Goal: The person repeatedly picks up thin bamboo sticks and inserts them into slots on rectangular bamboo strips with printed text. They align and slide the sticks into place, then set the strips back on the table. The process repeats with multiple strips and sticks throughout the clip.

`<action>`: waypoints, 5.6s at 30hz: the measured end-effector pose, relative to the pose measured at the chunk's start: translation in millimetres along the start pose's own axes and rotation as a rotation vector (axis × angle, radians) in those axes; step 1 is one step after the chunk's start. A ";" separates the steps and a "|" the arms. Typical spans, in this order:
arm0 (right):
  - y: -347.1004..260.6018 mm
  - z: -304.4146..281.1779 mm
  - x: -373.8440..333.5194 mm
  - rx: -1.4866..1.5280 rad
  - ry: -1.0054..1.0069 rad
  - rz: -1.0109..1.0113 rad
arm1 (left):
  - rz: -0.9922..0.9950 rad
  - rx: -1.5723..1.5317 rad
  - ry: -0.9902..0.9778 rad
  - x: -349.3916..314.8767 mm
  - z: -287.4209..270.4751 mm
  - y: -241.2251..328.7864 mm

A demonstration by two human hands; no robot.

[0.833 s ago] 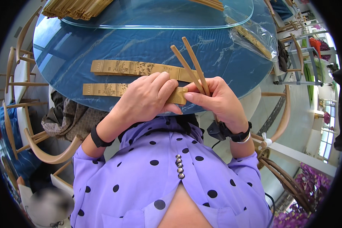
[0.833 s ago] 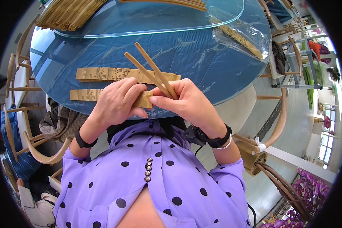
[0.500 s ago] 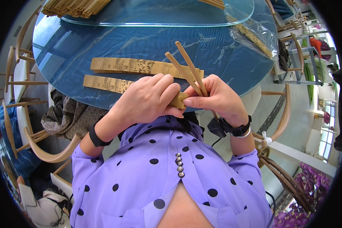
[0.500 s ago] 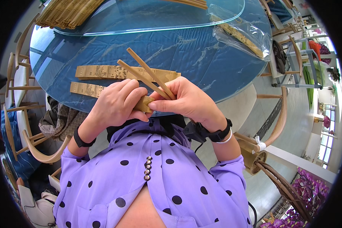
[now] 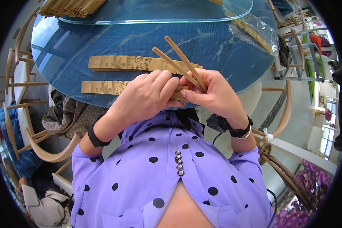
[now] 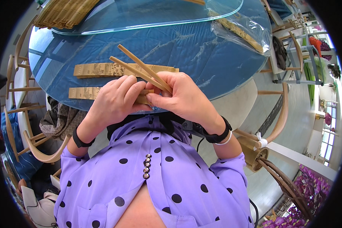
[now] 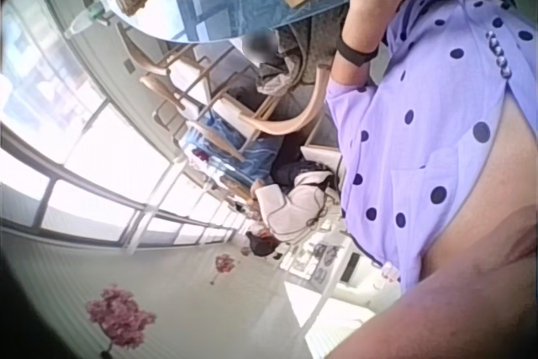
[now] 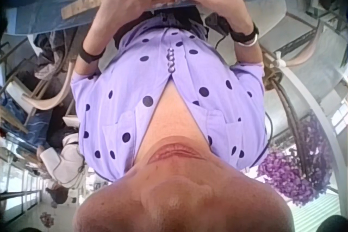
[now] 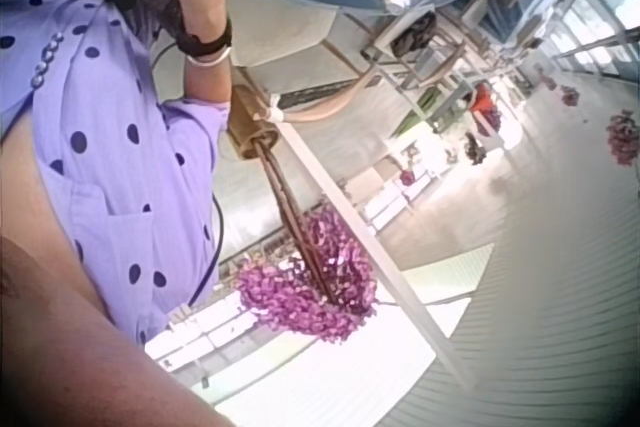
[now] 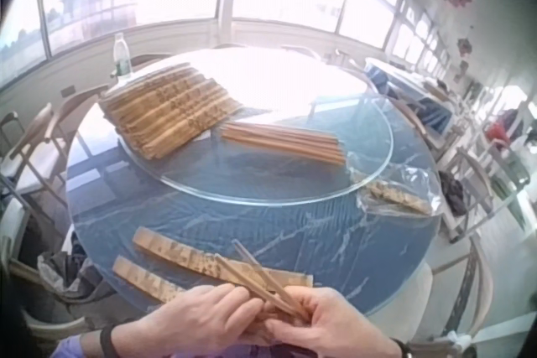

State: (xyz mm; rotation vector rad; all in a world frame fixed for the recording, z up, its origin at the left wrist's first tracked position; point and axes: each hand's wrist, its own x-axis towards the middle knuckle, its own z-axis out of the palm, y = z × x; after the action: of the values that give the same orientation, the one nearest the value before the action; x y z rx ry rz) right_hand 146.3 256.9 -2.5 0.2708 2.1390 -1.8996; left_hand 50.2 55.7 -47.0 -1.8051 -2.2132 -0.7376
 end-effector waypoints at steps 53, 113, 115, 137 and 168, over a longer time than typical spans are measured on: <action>-10.3 -16.6 -28.9 -1.113 0.354 -0.491 | -0.126 -0.110 0.073 4.1 -13.8 -13.7; 13.8 56.8 -14.7 -0.903 0.545 -0.566 | -0.820 -1.187 0.755 -16.0 11.0 40.6; 13.4 60.6 -14.4 -0.898 0.556 -0.559 | -0.794 -1.184 0.769 -15.0 16.3 44.2; 7.9 59.0 -10.3 -0.847 0.473 -0.576 | -0.743 -1.238 0.889 -18.6 -9.6 16.5; 38.8 35.0 -36.9 -0.796 0.466 -0.664 | -0.812 -0.996 1.058 -23.3 -24.9 -3.6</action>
State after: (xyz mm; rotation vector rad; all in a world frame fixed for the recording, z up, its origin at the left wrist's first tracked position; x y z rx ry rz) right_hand 196.0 228.4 -30.9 -0.2169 3.4114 -1.0877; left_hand 48.3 22.9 -37.0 -0.2001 -1.7217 -2.4843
